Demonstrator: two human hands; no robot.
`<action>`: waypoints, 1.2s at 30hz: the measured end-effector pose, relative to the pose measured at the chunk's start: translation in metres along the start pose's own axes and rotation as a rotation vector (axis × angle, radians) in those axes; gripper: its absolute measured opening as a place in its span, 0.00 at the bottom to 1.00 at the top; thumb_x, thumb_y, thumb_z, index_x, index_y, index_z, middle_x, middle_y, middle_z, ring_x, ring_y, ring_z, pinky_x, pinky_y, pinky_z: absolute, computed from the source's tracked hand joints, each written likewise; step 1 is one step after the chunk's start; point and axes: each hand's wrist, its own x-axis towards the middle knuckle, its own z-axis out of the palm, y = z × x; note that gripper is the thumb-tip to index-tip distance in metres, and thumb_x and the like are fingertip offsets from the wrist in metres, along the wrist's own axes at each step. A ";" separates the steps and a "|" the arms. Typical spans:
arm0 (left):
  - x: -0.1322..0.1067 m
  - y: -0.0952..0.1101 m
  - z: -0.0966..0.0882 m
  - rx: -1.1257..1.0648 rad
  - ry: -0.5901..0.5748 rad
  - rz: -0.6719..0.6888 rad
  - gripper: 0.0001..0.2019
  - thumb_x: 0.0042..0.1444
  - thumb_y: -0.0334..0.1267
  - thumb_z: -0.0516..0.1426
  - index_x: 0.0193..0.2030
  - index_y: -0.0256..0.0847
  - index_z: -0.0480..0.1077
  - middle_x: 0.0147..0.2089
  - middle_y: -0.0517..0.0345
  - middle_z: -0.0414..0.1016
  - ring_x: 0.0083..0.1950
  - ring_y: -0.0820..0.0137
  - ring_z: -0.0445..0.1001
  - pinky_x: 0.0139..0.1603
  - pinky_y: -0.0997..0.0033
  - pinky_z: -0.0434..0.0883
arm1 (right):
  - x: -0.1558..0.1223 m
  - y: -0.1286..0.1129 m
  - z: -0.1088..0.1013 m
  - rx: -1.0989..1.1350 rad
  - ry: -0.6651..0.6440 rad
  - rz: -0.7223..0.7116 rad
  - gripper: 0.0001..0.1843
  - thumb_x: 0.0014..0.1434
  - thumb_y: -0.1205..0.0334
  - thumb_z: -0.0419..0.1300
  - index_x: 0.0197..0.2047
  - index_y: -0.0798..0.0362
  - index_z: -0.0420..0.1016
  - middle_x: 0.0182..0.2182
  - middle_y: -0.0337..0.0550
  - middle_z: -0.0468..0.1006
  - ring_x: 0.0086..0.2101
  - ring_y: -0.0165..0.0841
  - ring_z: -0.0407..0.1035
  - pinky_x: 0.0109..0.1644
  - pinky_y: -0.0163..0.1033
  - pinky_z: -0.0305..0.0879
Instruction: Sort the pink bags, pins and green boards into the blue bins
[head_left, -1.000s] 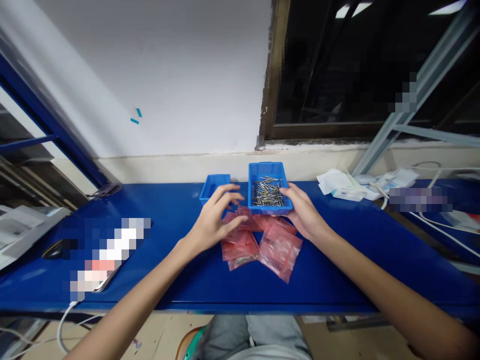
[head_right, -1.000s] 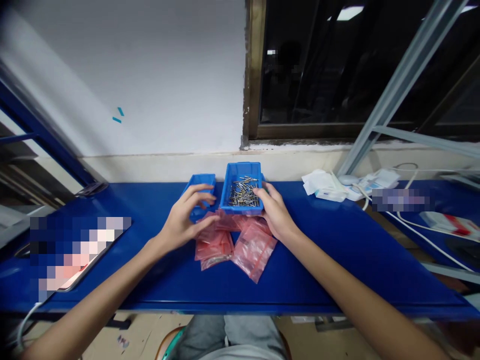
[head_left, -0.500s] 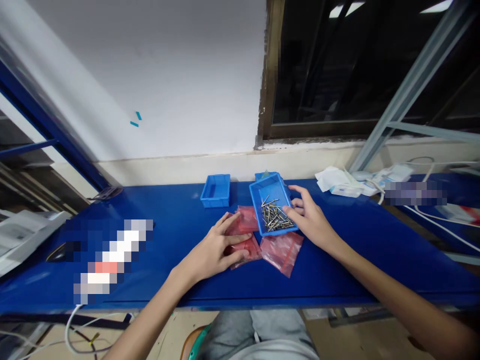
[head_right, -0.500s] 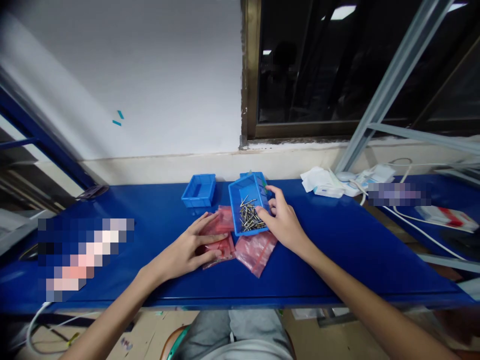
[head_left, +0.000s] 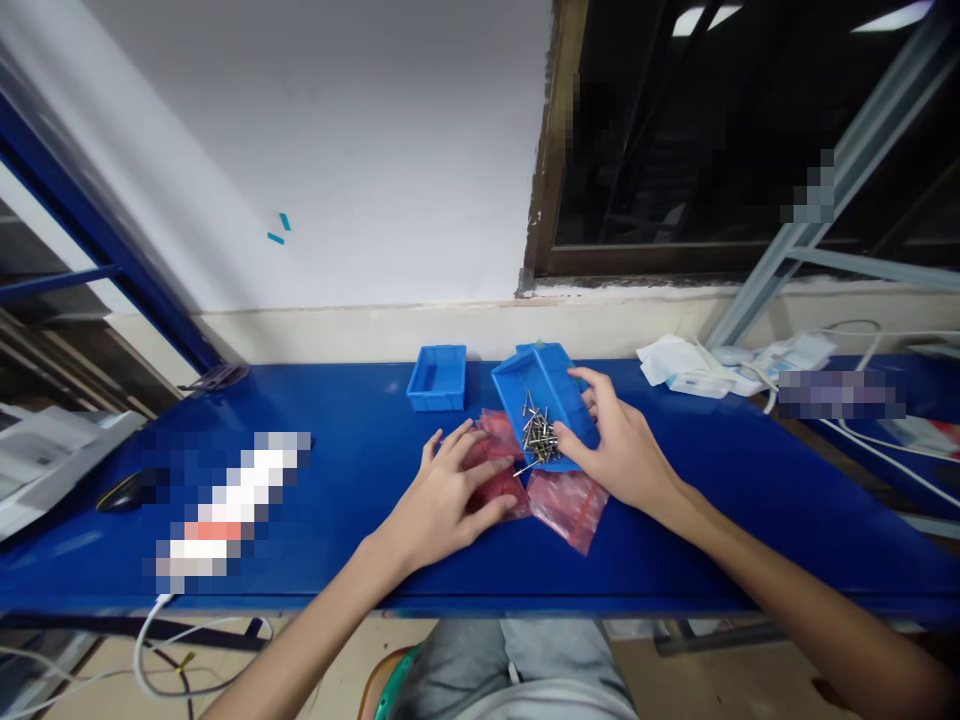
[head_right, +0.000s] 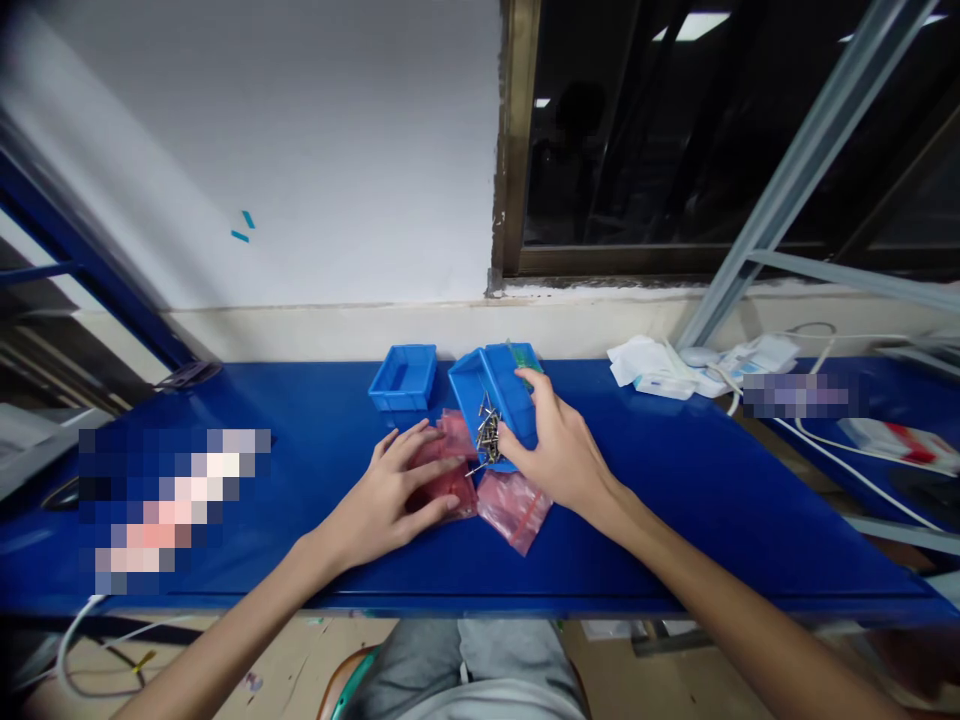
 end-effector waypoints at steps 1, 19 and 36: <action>0.001 0.003 0.000 0.017 0.008 0.009 0.22 0.66 0.53 0.53 0.64 0.50 0.68 0.68 0.46 0.61 0.73 0.47 0.51 0.68 0.31 0.50 | 0.000 -0.001 0.000 -0.012 -0.004 -0.004 0.34 0.59 0.53 0.58 0.65 0.56 0.57 0.45 0.55 0.77 0.39 0.45 0.76 0.42 0.51 0.74; 0.039 0.025 0.015 0.047 0.096 -0.127 0.22 0.65 0.52 0.55 0.57 0.37 0.64 0.46 0.47 0.75 0.48 0.55 0.72 0.48 0.56 0.69 | -0.002 -0.013 0.009 -0.310 -0.012 -0.216 0.32 0.62 0.56 0.57 0.67 0.56 0.59 0.56 0.57 0.74 0.50 0.50 0.75 0.50 0.52 0.76; 0.035 0.027 0.023 0.061 0.082 -0.106 0.19 0.67 0.50 0.52 0.57 0.40 0.61 0.48 0.48 0.74 0.48 0.56 0.71 0.48 0.56 0.69 | -0.006 0.008 0.006 -0.253 0.013 -0.401 0.30 0.62 0.58 0.57 0.66 0.54 0.59 0.51 0.54 0.76 0.45 0.45 0.77 0.48 0.48 0.76</action>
